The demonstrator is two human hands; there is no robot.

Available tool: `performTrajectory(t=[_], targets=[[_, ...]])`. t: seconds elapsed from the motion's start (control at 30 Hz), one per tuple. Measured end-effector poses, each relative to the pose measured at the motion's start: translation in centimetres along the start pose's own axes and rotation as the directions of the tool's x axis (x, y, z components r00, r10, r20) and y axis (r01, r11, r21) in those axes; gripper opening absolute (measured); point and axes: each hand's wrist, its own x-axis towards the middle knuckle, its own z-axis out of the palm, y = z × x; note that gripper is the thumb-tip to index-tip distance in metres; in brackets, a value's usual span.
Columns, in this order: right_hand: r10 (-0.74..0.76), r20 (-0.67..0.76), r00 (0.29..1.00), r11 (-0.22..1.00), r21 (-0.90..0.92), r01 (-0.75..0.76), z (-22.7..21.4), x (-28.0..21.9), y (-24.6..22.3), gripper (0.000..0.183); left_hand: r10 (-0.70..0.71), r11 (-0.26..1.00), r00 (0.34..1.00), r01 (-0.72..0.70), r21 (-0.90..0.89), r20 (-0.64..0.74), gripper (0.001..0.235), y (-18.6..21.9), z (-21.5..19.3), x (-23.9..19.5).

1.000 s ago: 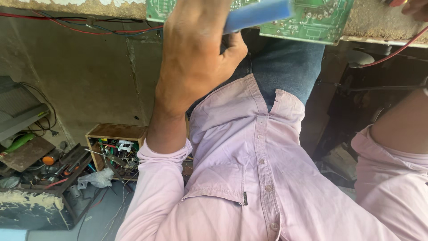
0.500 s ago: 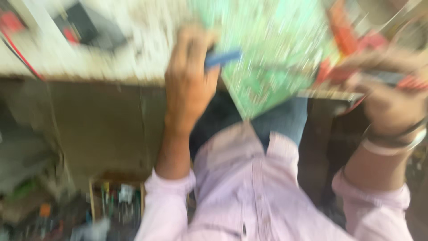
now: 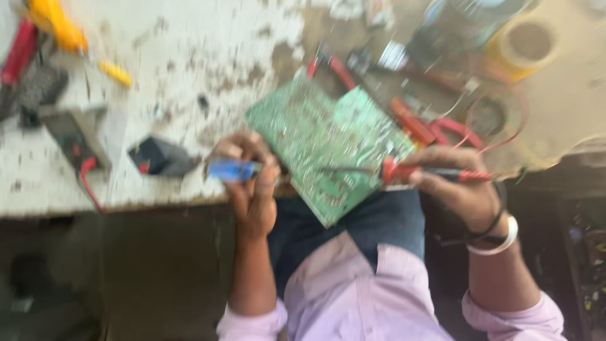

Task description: The person holds a green circuit board and uses a soldering iron to apply heat to multiple solder joints. They then use a blue desoldering pump to remove solder from several points on the board. The person continues alternating between soldering and desoldering actions across different areas of the board.

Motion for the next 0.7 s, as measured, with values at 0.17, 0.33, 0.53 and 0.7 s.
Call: performTrajectory(t=[0.17, 0.33, 0.53, 0.7], targets=[[0.070, -0.031, 0.997, 0.998, 0.007, -0.070, 0.2, -0.3, 0.0, 0.027, 0.038, 0.979, 0.996, -0.053, -0.196, -0.082, 0.043, -0.7, 1.5, -0.5], [0.098, -0.019, 0.995, 0.995, -0.009, -0.099, -0.2, 0.1, -0.3, 0.024, 0.008, 0.973, 0.996, -0.029, -0.231, -0.091, 0.053, 0.0, 2.2, 0.1], [0.067, -0.008, 0.998, 0.994, -0.083, -0.067, -0.6, 1.4, -1.5, 0.025, 0.008, 0.968, 0.995, -0.032, -0.250, -0.095, 0.050, 0.0, 2.9, 0.6], [0.066, -0.051, 0.997, 0.987, -0.147, -0.073, -0.1, 0.2, -2.0, 0.026, 0.036, 0.971, 0.991, -0.065, -0.230, -0.128, 0.044, -0.6, 3.2, 0.6]])
